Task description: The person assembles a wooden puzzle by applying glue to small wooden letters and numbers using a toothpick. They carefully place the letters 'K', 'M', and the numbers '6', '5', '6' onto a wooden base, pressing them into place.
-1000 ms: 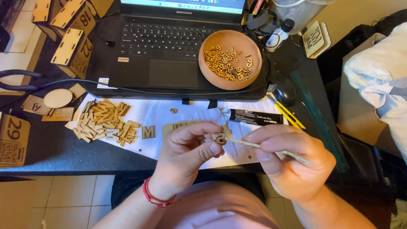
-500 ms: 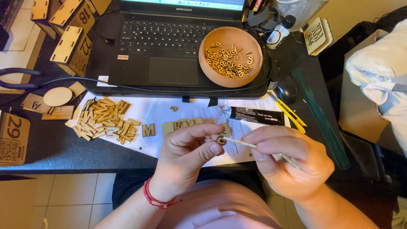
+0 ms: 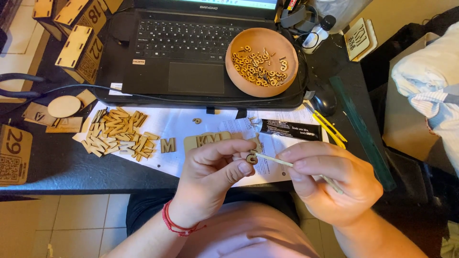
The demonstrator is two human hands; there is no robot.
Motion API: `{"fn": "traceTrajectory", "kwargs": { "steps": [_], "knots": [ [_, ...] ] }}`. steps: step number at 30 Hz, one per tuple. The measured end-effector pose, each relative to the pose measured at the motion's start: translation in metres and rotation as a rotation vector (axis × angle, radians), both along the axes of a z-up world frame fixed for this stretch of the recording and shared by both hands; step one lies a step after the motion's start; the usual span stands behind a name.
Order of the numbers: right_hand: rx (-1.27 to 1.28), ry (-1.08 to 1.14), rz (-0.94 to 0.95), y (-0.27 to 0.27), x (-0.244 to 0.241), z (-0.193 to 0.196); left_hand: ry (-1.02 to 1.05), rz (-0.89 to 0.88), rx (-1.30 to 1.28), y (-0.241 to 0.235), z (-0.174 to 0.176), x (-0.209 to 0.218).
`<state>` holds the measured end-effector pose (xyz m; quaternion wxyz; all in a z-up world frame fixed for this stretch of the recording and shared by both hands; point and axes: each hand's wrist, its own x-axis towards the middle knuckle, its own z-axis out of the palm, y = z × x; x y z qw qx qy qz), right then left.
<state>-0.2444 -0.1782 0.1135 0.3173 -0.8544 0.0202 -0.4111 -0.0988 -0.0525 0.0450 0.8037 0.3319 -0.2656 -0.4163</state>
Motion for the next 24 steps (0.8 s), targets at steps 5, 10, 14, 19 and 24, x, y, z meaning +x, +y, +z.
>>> {"fn": "traceTrajectory", "kwargs": {
  "steps": [5, 10, 14, 19, 24],
  "knots": [
    [-0.015, -0.001, -0.022, 0.001, 0.002, -0.001, -0.005, -0.001, 0.001, 0.0, 0.002, 0.001],
    [-0.001, 0.006, -0.006, 0.002, 0.003, -0.003, -0.022, -0.017, -0.06, 0.0, 0.005, 0.002],
    [-0.019, 0.008, -0.023, 0.004, 0.004, -0.002, -0.021, 0.03, -0.066, 0.001, 0.008, 0.0],
    [-0.051, 0.016, -0.042, 0.005, 0.002, 0.002, -0.026, 0.048, -0.079, 0.002, 0.008, 0.0],
    [-0.07, 0.015, -0.006, 0.003, 0.005, 0.0, -0.035, 0.021, -0.064, 0.002, 0.01, 0.0]
  ]
}}
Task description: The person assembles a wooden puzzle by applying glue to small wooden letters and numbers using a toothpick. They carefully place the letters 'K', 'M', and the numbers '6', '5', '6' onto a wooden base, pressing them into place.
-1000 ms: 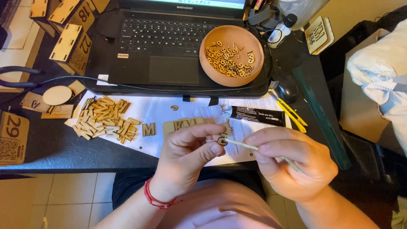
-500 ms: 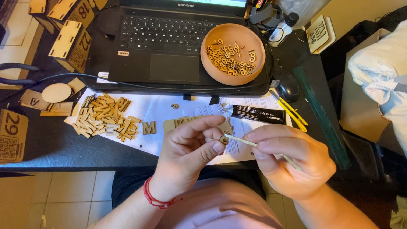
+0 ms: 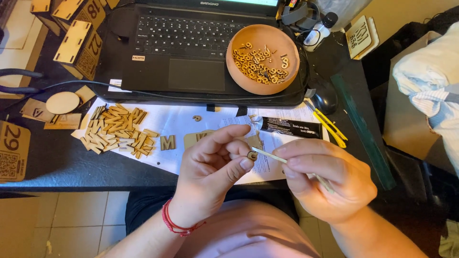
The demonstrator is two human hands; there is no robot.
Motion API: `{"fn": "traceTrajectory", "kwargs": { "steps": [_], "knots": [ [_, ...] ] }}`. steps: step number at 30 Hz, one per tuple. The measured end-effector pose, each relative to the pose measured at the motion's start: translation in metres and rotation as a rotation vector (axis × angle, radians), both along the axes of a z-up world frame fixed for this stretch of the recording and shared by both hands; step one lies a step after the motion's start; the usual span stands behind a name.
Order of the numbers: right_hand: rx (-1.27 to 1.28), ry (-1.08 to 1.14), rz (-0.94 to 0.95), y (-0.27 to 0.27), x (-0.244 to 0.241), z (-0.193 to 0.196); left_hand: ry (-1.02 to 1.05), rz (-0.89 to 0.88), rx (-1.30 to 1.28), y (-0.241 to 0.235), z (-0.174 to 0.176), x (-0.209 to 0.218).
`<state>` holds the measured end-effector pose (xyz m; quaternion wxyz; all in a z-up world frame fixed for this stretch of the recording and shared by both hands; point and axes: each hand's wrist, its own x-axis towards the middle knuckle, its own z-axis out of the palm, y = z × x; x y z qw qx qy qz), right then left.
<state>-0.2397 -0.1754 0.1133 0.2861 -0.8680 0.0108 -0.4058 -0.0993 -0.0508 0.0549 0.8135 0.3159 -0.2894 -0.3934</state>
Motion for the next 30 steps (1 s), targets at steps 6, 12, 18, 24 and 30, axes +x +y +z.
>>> {"fn": "traceTrajectory", "kwargs": {
  "steps": [6, 12, 18, 24, 30],
  "knots": [
    [-0.014, -0.005, -0.01, 0.001, -0.002, 0.002, -0.009, 0.014, 0.009, 0.001, 0.0, 0.001],
    [0.003, -0.004, 0.018, 0.001, -0.005, -0.001, -0.071, 0.021, 0.05, 0.002, 0.0, -0.001],
    [0.025, -0.003, 0.035, 0.001, -0.005, -0.002, -0.181, 0.06, 0.074, 0.002, 0.004, -0.002],
    [0.032, 0.001, 0.043, 0.0, -0.007, -0.001, -0.261, 0.12, 0.109, 0.003, 0.004, -0.004],
    [0.06, -0.009, 0.055, 0.0, -0.009, 0.0, -0.315, 0.121, 0.13, 0.004, 0.008, -0.004]
  ]
}}
